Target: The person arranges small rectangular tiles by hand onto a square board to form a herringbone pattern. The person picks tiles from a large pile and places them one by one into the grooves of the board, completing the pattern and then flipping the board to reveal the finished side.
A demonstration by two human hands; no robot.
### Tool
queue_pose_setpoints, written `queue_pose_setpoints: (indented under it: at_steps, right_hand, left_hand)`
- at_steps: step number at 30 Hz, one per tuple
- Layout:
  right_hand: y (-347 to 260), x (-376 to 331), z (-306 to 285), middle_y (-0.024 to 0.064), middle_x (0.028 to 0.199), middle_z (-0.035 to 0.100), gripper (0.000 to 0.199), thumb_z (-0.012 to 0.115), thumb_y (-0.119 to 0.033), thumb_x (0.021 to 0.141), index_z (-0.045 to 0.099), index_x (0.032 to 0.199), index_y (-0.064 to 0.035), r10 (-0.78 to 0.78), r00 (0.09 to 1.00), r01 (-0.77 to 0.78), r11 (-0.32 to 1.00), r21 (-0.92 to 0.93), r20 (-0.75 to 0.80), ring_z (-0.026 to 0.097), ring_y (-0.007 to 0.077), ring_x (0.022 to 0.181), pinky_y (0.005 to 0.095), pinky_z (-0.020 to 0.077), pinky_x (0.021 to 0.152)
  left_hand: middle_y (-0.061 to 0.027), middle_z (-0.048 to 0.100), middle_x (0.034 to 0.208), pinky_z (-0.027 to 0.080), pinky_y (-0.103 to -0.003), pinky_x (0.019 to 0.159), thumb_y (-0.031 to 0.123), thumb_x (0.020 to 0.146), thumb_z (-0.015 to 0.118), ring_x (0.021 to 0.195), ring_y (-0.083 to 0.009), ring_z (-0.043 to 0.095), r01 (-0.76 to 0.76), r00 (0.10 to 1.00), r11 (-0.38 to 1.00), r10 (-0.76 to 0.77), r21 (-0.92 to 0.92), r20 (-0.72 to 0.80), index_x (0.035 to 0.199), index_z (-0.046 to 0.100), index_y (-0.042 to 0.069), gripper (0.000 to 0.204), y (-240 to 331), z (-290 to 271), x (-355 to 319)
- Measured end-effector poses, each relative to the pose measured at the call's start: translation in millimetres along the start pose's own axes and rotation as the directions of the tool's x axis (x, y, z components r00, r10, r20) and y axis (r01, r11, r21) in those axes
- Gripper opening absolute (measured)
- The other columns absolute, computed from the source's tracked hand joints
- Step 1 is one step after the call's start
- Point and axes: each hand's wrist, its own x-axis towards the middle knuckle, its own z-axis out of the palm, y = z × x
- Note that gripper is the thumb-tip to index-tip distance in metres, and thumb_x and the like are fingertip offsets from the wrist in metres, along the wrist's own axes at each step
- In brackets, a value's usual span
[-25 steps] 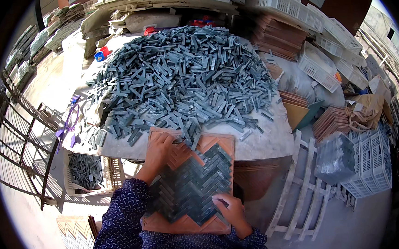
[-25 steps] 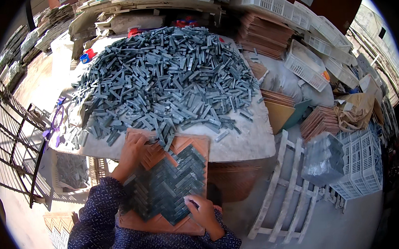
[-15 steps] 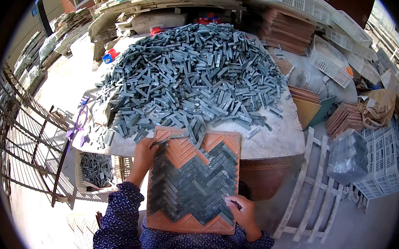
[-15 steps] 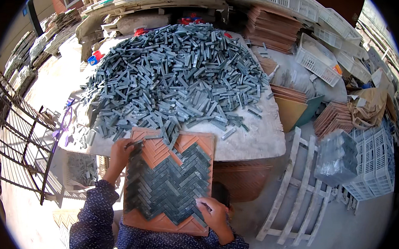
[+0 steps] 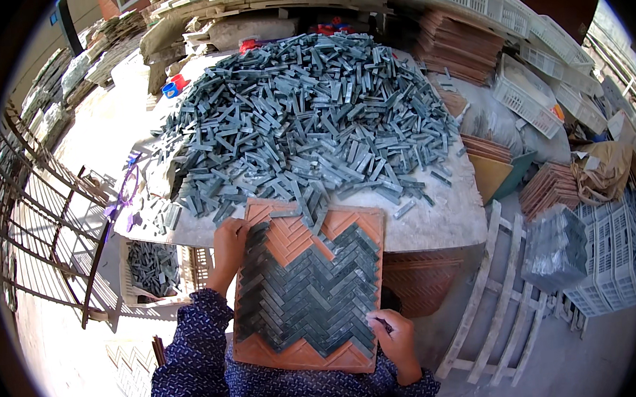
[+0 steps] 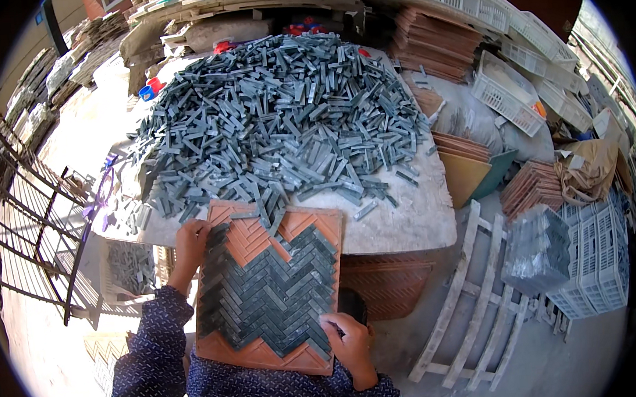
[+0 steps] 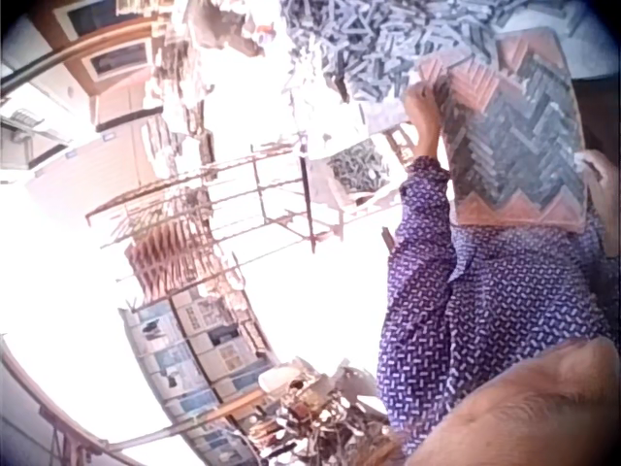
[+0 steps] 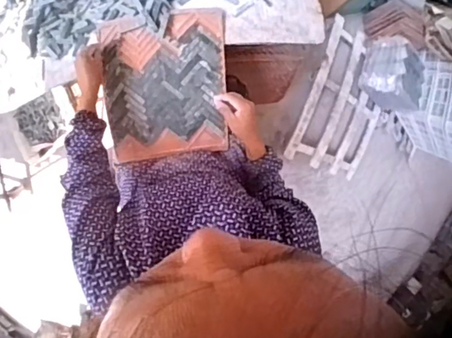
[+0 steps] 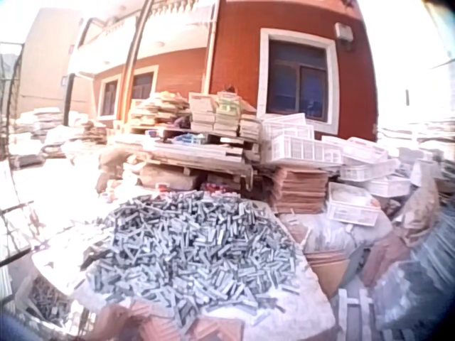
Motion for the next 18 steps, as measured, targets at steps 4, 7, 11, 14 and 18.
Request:
queue_pose_setpoints:
  at_steps: [4,7,11,14,18]
  right_hand:
    - [2.0,0.0,0.2,0.0142,0.087,0.068,0.011,0.066,-0.002,0.083,0.067,0.093,0.0025,-0.002,1.000,0.002,1.000,-0.007,0.002,0.066,0.0193,0.075,0.0277,0.0503,0.066]
    - [2.4,0.5,0.9,0.0141,0.086,0.068,0.011,0.066,-0.002,0.082,0.067,0.093,0.0024,-0.018,1.000,0.018,1.000,-0.012,-0.004,0.066,0.0195,0.075,0.0277,0.0504,0.066]
    - [3.0,0.5,2.4,0.0138,0.086,0.068,0.011,0.066,-0.002,0.082,0.067,0.093,0.0022,-0.011,1.000,0.012,1.000,-0.024,0.007,0.066,0.0196,0.075,0.0278,0.0505,0.066]
    - [3.5,0.9,2.3,0.0138,0.086,0.068,0.011,0.066,-0.002,0.082,0.067,0.092,0.0020,-0.022,1.000,0.022,0.999,-0.026,-0.003,0.066,0.0198,0.074,0.0278,0.0504,0.066]
    - [3.0,-0.4,0.9,0.0139,0.086,0.068,0.011,0.066,-0.002,0.082,0.067,0.092,0.0015,-0.017,1.000,0.016,0.999,-0.033,-0.011,0.066,0.0201,0.074,0.0277,0.0503,0.065]
  left_hand:
    - [-0.0137,0.061,0.080,0.046,-0.038,0.064,0.010,0.080,0.065,0.069,-0.0287,0.059,-0.232,0.964,0.960,0.248,0.156,-0.094,0.086,0.067,0.000,0.011,3.9,2.9,-4.1]
    - [-0.0132,0.060,0.080,0.046,-0.037,0.063,0.005,0.077,0.067,0.065,-0.0270,0.058,-0.021,1.000,1.000,0.022,0.005,-0.022,0.088,0.066,0.000,0.012,9.5,1.6,-11.7]
    - [-0.0128,0.059,0.079,0.045,-0.036,0.062,0.002,0.074,0.068,0.064,-0.0260,0.057,-0.058,0.995,0.998,0.057,-0.012,-0.085,0.089,0.065,-0.001,0.015,6.4,5.7,-13.3]
    - [-0.0130,0.058,0.078,0.046,-0.037,0.062,0.002,0.074,0.067,0.065,-0.0274,0.058,-0.097,0.993,0.995,0.097,0.007,-0.071,0.088,0.065,-0.001,0.015,7.9,6.5,-9.1]
    - [-0.0141,0.059,0.081,0.047,-0.039,0.064,0.002,0.072,0.067,0.071,-0.0309,0.060,-0.066,0.997,0.995,0.069,0.069,-0.041,0.088,0.065,0.000,0.016,1.4,11.7,-5.1]
